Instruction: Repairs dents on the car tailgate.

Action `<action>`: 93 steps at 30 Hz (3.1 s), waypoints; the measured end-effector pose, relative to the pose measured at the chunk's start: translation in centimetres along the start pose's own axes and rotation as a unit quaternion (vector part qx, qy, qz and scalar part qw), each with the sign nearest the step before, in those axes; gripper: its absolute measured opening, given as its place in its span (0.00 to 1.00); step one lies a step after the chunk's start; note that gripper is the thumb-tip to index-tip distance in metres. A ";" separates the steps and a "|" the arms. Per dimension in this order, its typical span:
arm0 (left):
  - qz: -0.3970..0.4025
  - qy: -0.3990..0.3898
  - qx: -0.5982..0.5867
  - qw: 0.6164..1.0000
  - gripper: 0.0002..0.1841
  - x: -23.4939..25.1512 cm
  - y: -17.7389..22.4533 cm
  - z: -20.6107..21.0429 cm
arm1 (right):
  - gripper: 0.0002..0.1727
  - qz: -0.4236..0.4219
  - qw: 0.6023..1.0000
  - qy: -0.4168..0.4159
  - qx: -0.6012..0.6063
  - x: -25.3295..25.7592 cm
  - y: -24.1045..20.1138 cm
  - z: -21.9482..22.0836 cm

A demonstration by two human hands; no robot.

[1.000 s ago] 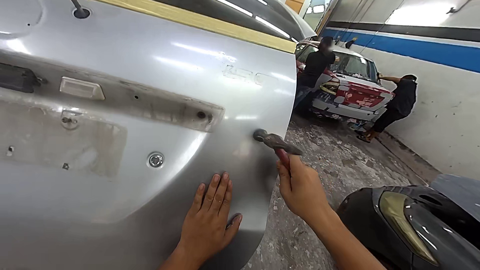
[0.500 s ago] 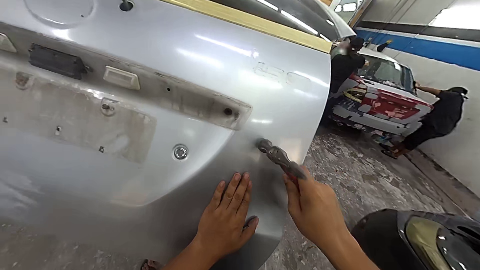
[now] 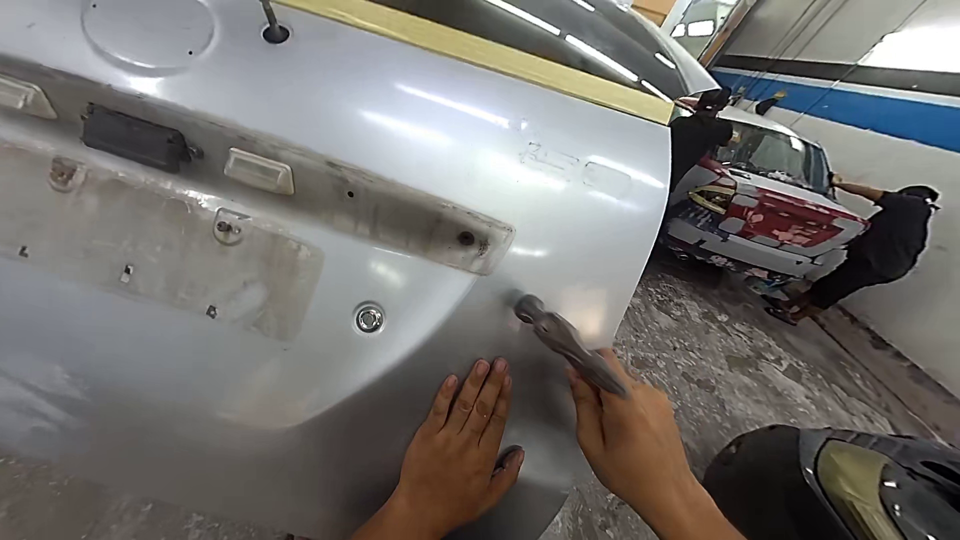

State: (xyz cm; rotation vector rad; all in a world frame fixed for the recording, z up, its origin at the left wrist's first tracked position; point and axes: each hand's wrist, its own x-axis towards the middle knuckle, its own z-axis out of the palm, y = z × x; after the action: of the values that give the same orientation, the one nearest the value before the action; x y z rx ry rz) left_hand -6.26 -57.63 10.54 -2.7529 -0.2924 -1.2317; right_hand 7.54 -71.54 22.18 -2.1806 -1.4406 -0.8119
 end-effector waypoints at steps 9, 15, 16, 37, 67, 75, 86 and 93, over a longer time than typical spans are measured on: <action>-0.003 0.001 0.012 1.000 0.50 0.3 -0.1 0.3 | 0.19 0.078 0.996 0.033 -0.008 -1.7 2.4 0.4; 0.003 -0.001 0.024 1.000 0.50 0.3 -0.2 0.4 | 0.16 0.073 0.997 0.019 0.014 -1.7 0.9 0.1; 0.003 -0.002 0.026 1.000 0.50 0.3 -0.2 0.4 | 0.15 0.068 0.998 0.003 0.000 -1.5 0.6 0.6; -0.002 -0.045 -0.052 0.998 0.34 4.4 -1.4 -4.6 | 0.17 0.122 0.991 0.041 -0.025 1.4 4.0 -1.3; 0.058 -0.020 0.058 0.996 0.58 10.3 -0.3 0.7 | 0.23 0.281 0.929 0.172 0.170 -5.0 6.9 -2.3; 0.099 -0.121 0.069 0.985 0.59 7.8 -0.6 -1.4 | 0.23 0.298 0.913 0.149 0.236 -8.7 8.7 -2.7; 0.032 -0.011 0.044 0.998 0.65 22.5 -2.3 -1.4 | 0.24 0.274 0.913 0.109 0.280 -8.0 5.9 -1.9; 0.073 -0.032 0.052 0.995 0.56 9.6 -1.2 0.0 | 0.24 0.255 0.919 0.107 0.280 -7.4 5.0 -2.2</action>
State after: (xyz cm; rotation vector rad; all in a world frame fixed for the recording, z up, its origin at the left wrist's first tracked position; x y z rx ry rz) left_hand -0.27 -55.23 17.77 -2.6742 -0.1540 -1.0635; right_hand 9.41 -79.93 18.92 -1.8162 -0.7983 -0.3705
